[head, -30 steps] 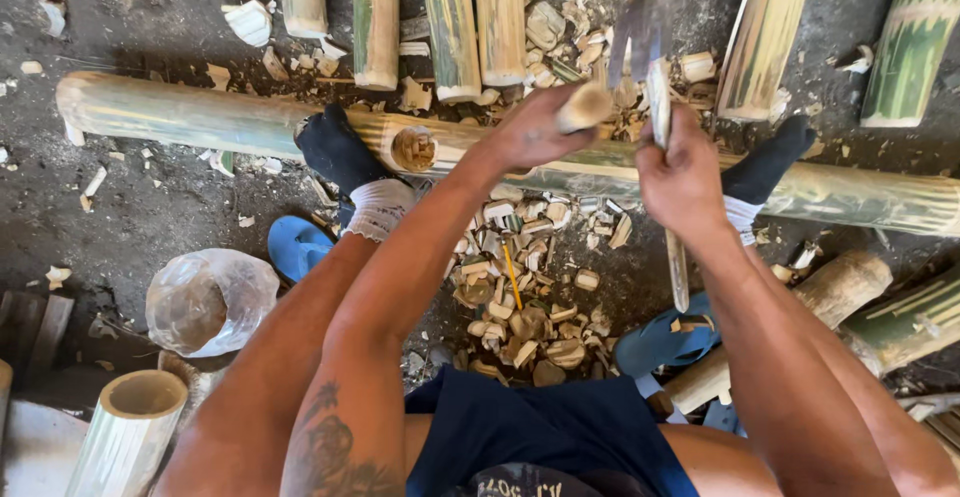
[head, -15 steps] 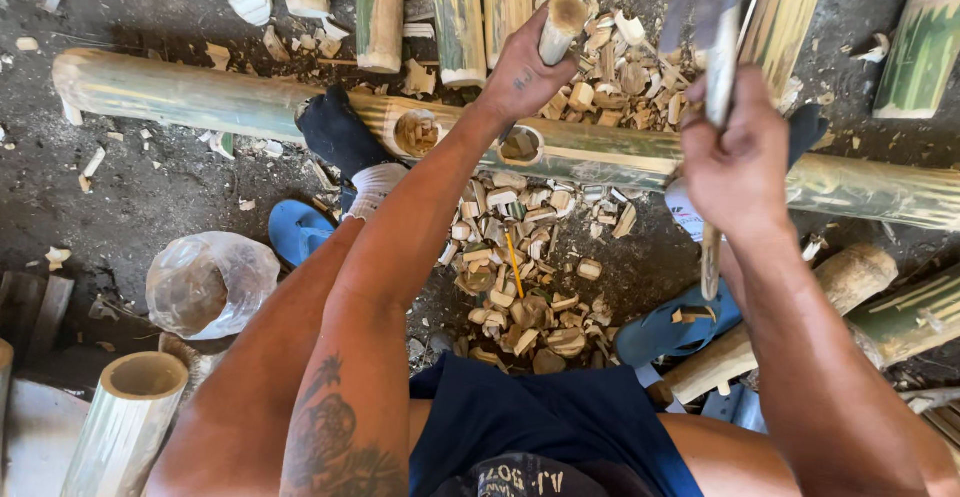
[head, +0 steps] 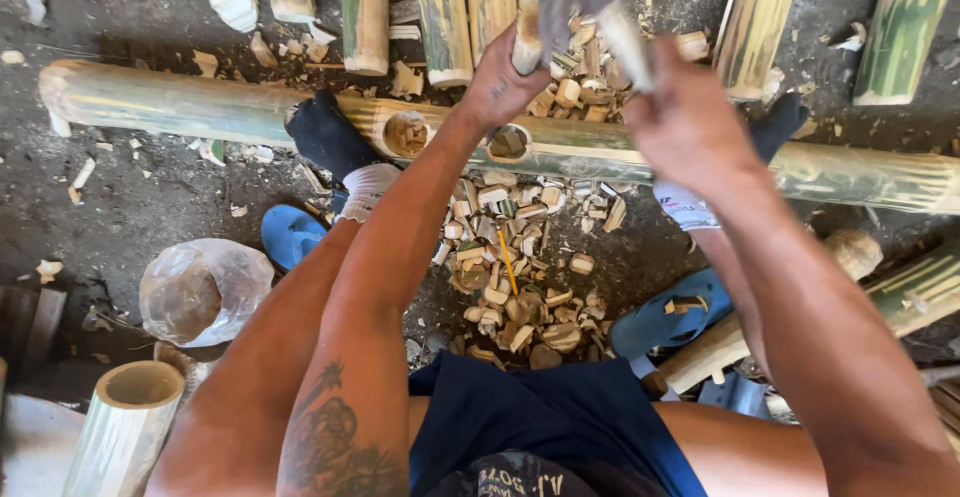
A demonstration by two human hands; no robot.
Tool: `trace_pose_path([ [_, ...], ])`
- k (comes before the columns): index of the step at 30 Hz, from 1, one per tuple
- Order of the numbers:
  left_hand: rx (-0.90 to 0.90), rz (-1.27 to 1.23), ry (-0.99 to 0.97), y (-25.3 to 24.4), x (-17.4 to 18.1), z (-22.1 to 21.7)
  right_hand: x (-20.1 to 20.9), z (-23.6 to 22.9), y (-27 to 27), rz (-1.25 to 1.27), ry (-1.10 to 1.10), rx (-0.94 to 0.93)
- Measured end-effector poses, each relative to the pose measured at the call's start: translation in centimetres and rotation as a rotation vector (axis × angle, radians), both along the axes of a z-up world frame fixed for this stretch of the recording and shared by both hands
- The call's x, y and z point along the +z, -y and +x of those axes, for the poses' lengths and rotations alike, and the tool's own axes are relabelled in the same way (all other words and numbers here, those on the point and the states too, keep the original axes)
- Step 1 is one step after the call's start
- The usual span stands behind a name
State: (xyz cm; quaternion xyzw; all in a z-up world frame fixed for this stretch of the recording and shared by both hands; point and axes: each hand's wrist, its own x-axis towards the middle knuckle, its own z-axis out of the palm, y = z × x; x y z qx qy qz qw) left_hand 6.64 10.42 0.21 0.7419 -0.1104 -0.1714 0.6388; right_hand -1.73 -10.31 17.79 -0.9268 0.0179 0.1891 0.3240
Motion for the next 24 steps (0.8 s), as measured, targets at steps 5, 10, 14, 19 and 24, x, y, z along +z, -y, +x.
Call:
trace_pose_path([
  [5, 0.000, -0.053, 0.158, -0.1, -2.3, 1.4, 4.8, 0.6, 4.2, 0.047, 0.447, -0.001],
  [10, -0.017, 0.133, -0.040, -0.4, -5.5, 0.0, -8.1, 0.1, -2.0, -0.179, -0.159, 0.009],
  [14, -0.029, 0.097, 0.127, -0.9, -8.0, -0.6, -14.7, 0.3, -1.3, -0.115, 0.058, 0.095],
  [19, -0.294, 0.134, -0.038, 1.7, -7.5, -2.1, -14.9, -4.0, -0.1, 0.075, 0.200, -0.073],
  [24, -0.384, 0.165, 0.139, 5.0, -1.8, -3.9, -12.0, -5.7, 0.0, 0.201, 0.308, -0.154],
])
